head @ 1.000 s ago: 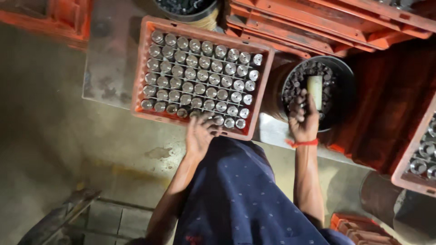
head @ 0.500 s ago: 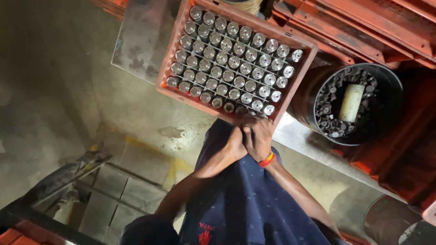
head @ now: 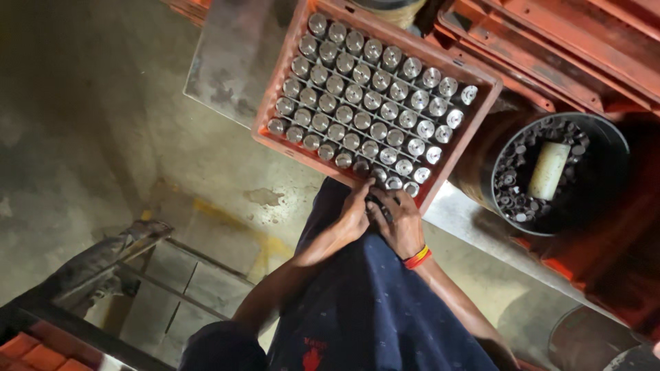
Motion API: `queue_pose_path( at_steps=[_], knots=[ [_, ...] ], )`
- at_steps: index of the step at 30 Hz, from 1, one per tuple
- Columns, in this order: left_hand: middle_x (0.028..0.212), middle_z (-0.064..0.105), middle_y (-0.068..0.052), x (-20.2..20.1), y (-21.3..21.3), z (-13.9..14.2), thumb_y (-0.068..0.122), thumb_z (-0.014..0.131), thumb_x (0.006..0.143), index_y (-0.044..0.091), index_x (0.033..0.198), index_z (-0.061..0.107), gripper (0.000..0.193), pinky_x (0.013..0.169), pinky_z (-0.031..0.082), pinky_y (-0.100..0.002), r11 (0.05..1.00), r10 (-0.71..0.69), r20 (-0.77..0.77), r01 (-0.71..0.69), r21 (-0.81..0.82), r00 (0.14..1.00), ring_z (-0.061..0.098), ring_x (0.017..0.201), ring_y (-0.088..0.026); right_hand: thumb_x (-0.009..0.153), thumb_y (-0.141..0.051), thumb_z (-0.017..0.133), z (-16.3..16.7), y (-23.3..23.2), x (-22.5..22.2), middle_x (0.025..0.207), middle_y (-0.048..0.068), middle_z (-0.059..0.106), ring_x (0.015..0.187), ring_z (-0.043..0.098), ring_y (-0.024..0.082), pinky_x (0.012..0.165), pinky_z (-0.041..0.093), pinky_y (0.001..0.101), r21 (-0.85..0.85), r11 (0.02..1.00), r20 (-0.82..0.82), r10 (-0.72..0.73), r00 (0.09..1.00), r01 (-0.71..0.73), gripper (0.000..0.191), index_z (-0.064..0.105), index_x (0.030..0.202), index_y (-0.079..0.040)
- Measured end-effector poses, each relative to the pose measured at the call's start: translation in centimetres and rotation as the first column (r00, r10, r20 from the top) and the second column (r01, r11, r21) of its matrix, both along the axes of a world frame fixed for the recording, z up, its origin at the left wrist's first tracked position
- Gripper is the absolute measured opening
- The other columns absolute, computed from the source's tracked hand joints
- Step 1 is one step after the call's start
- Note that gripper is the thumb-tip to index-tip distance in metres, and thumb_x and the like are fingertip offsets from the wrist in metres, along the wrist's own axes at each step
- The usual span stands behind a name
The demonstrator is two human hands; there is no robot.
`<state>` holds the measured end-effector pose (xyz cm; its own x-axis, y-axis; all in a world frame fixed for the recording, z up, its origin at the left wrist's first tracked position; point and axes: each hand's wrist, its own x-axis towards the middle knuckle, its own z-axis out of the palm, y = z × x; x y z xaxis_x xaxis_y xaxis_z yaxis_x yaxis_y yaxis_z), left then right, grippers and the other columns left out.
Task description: The person arranges small metal caps into a red plastic crate, picking them from a bucket and placing them into the crate's compartments. The person repeatedly fills the crate and then moves it to a stack of similar crates.
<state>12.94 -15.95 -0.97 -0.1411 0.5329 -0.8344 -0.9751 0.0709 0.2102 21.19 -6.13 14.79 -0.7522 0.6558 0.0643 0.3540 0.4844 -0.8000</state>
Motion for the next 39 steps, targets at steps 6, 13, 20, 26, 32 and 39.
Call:
queue_pose_path(
  at_steps=[6,13,20,26,32,39],
  knots=[
    [0.096,0.063,0.006,-2.6,1.2,0.4,0.032,0.047,0.107,0.020,0.118,0.063,0.023,0.061,0.049,-0.025,0.992,-0.122,-0.069,0.119,-0.047,0.990,0.056,0.072,-0.005,0.091,-0.014,0.078,-1.6,-0.2,-2.8,0.098,0.015,0.067,0.077,0.070,0.028,0.066,0.056,0.0389,-0.149,0.984,0.068,-0.092,0.993,0.101,0.025,0.073,0.115,-0.007],
    [0.076,0.056,-0.002,-9.6,1.5,2.2,0.028,0.051,0.110,0.007,0.098,0.058,0.025,0.046,0.040,-0.026,0.840,-0.374,-0.297,0.457,0.293,0.879,0.050,0.057,-0.012,0.098,-0.013,0.072,-5.3,0.8,-4.9,0.091,0.006,0.065,0.064,0.061,0.015,0.052,0.046,0.0307,-0.677,0.633,0.073,-0.450,0.890,0.375,0.015,0.070,0.109,-0.003],
    [0.081,0.068,-0.007,-15.2,2.8,3.9,0.033,0.053,0.101,0.007,0.097,0.065,0.030,0.061,0.051,-0.032,0.921,-0.294,-0.009,0.286,0.263,0.956,0.062,0.066,-0.018,0.102,-0.012,0.074,-8.2,2.6,-1.9,0.098,0.004,0.073,0.084,0.064,0.012,0.074,0.052,0.0296,-0.432,0.703,0.067,-0.600,0.797,0.565,0.016,0.069,0.114,-0.004],
    [0.079,0.065,-0.002,-15.0,3.6,3.7,0.035,0.060,0.102,0.007,0.098,0.067,0.029,0.054,0.043,-0.029,0.946,-0.249,-0.046,0.253,0.204,0.968,0.054,0.060,-0.013,0.091,-0.016,0.081,-9.8,3.3,0.0,0.092,0.013,0.073,0.085,0.071,0.025,0.076,0.054,0.0387,0.138,0.929,0.135,-0.362,0.922,0.344,0.016,0.074,0.101,-0.006],
    [0.084,0.059,0.001,-12.5,3.5,3.4,0.033,0.067,0.104,0.009,0.110,0.063,0.025,0.054,0.039,-0.025,0.931,-0.182,-0.181,0.229,0.285,0.966,0.051,0.064,-0.009,0.089,-0.013,0.075,-10.0,5.2,-2.1,0.088,0.015,0.073,0.080,0.069,0.032,0.074,0.053,0.0426,0.098,0.978,0.218,-0.201,0.955,0.183,0.013,0.080,0.100,-0.008],
    [0.090,0.061,0.002,-10.3,5.0,4.5,0.037,0.065,0.099,0.015,0.118,0.059,0.030,0.059,0.048,-0.024,0.903,-0.331,-0.385,0.408,0.136,0.862,0.055,0.069,-0.007,0.091,-0.016,0.078,-7.6,7.7,-2.8,0.098,0.012,0.077,0.085,0.072,0.019,0.075,0.056,0.0336,-0.175,0.947,0.192,-0.234,0.953,0.268,0.021,0.077,0.109,-0.005]
  ],
)
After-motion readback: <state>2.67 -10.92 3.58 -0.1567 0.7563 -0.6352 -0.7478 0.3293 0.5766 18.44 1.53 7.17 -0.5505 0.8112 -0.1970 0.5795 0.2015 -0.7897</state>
